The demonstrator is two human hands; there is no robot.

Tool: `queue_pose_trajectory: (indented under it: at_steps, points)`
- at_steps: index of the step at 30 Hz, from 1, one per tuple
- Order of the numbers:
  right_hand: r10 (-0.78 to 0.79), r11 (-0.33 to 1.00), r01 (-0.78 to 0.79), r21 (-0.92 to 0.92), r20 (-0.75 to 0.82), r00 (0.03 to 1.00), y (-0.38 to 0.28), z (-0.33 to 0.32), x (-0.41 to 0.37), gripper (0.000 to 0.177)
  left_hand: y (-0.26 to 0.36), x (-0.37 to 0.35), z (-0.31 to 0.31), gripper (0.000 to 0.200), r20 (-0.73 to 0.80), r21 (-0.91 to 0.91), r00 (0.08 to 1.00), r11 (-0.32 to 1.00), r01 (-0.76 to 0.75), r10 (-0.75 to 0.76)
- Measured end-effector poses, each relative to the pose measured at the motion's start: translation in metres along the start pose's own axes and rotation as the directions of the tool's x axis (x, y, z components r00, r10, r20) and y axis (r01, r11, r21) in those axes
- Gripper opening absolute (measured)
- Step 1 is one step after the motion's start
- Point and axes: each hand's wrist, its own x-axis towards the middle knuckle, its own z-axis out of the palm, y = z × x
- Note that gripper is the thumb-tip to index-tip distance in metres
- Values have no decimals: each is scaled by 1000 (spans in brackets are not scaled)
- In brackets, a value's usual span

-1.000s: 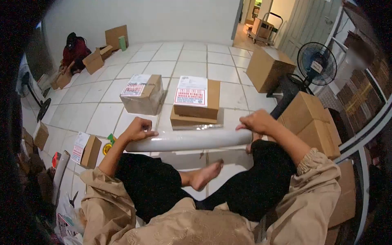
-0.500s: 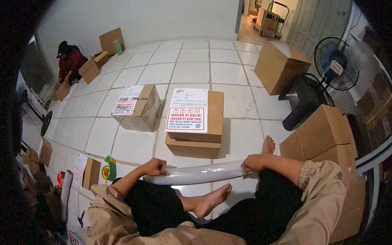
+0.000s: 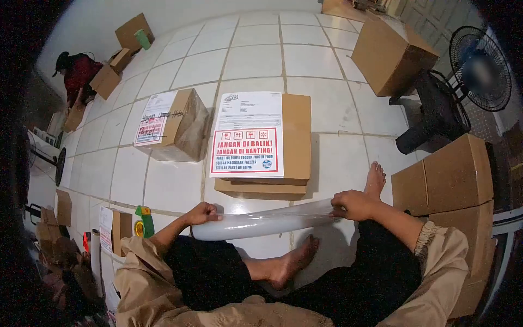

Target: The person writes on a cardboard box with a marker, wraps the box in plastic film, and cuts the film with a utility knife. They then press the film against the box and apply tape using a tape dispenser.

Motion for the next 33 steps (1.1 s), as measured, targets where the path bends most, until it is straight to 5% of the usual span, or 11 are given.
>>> queue_pose_trajectory:
  at_steps: [8,10,13,18,20,24,27,33]
  points:
    - [168,971,-174,162,51,985,9,-4,-5,20,32,-21,0,37,-98,-1,985,990,-141,140]
    - [159,972,-164,170,38,986,9,-6,-3,18,40,-30,-12,31,-128,373,989,928,-22,75]
    - [103,970,-93,223,-33,994,9,-9,-4,17,13,-34,-27,30,-205,387,955,914,-122,215]
    - [1,987,41,156,-257,966,-19,-38,-15,26,28,-51,-31,24,-322,227,938,972,-52,126]
    - [229,973,-221,71,-132,964,-28,-49,-20,32,39,-62,-30,21,-373,167,919,983,-70,129]
    - [227,967,-244,-72,-192,955,-26,-51,-37,32,68,-93,-25,17,-493,207,839,968,-143,229]
    - [34,992,-73,-102,-340,940,-23,-53,-46,28,74,-105,-27,12,-583,226,748,947,-227,318]
    - [279,944,-201,263,-308,909,-46,-82,-65,15,100,-121,-46,6,-693,463,506,855,-233,513]
